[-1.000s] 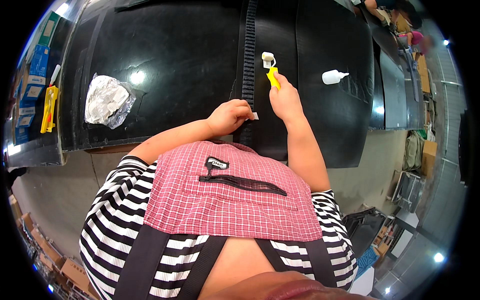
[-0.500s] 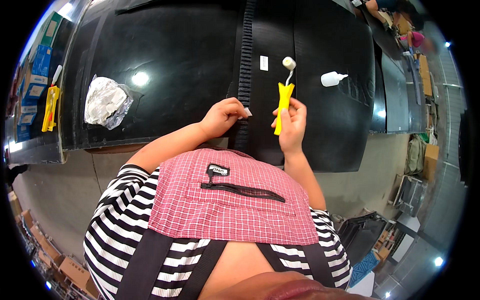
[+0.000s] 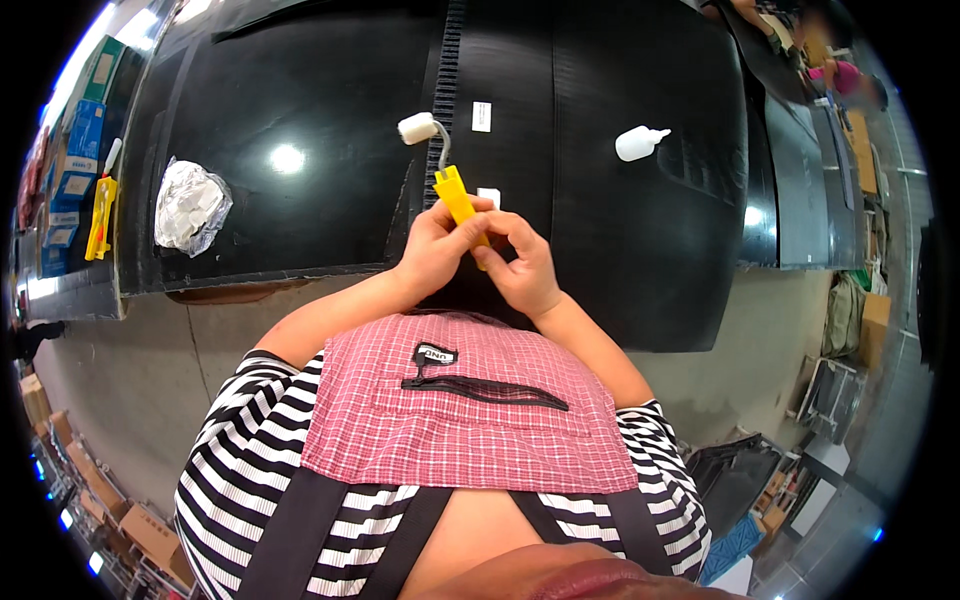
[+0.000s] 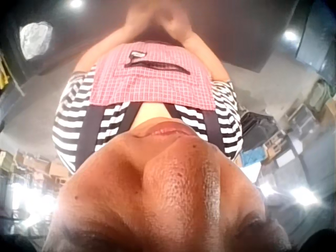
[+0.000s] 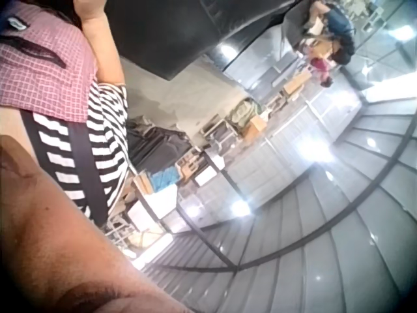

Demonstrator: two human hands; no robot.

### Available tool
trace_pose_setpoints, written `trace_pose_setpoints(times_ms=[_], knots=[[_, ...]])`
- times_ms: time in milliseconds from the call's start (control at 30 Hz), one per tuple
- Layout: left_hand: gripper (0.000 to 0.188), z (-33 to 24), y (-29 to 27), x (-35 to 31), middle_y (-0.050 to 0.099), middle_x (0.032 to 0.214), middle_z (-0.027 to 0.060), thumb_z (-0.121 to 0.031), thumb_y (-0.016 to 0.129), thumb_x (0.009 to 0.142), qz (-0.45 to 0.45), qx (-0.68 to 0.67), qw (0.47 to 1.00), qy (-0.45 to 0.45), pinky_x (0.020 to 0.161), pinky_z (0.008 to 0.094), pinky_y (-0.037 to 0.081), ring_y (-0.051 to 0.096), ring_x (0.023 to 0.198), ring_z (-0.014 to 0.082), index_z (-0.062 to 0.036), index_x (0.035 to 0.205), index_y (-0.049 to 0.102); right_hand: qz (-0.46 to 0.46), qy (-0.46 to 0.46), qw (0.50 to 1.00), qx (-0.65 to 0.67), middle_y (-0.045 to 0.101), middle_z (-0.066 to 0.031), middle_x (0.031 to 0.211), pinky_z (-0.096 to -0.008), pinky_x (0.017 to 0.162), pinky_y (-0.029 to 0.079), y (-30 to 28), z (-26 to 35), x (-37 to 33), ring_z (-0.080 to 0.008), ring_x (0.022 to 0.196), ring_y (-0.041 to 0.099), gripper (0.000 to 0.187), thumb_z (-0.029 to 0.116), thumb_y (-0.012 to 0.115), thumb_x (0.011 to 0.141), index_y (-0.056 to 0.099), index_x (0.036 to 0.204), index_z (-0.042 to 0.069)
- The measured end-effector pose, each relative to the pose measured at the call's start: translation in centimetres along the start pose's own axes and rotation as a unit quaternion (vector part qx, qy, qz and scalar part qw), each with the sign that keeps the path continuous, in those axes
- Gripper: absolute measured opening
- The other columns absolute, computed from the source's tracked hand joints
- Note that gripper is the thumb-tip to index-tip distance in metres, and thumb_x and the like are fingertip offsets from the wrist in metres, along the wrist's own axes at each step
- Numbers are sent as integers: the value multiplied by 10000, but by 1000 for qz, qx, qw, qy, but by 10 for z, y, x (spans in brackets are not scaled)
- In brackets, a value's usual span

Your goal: The person applies adhesive from a white bottle onto small rectangular patches on a large black mat. They use a yellow roller to smooth the patches and then lift and stack the mat with other similar mats on a table.

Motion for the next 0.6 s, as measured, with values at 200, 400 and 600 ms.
trace_pose_setpoints(times_ms=[200, 400, 600], knots=[[254, 19, -7, 17, 674, 1140, 66, -169, 623, 1030, -79, 23, 996, 42, 943, 325, 509, 636, 1004, 158, -28, 1237, 669, -359, 87, 926, -80, 641, -19, 910, -240, 705, 510, -144, -85, -2, -88, 749, 596, 189, 46, 785, 887, 617, 973, 39], [294, 40, -12, 20, 597, 1290, 75, -158, 608, 1032, -77, 119, 986, 87, 963, 326, 524, 631, 1069, 171, -21, 1289, 646, -261, 71, 945, -184, 664, -108, 1084, -362, 856, 526, -183, -141, 70, -227, 970, 661, 572, 181, 878, 775, 522, 1196, 32], [270, 41, -12, 22, 590, 1271, 84, -148, 641, 1005, -83, 95, 987, 102, 909, 302, 532, 640, 996, 157, -26, 1245, 658, -185, 91, 978, -44, 672, -82, 910, -303, 785, 541, -190, -152, 83, -159, 820, 671, 460, 243, 724, 958, 540, 1312, 14]])
Point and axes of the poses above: each hand's wrist, its own x-axis towards the middle knuckle, its own y-axis out of the palm, z = x × y, the point moved 2 cm from there along x, towards the middle knuckle
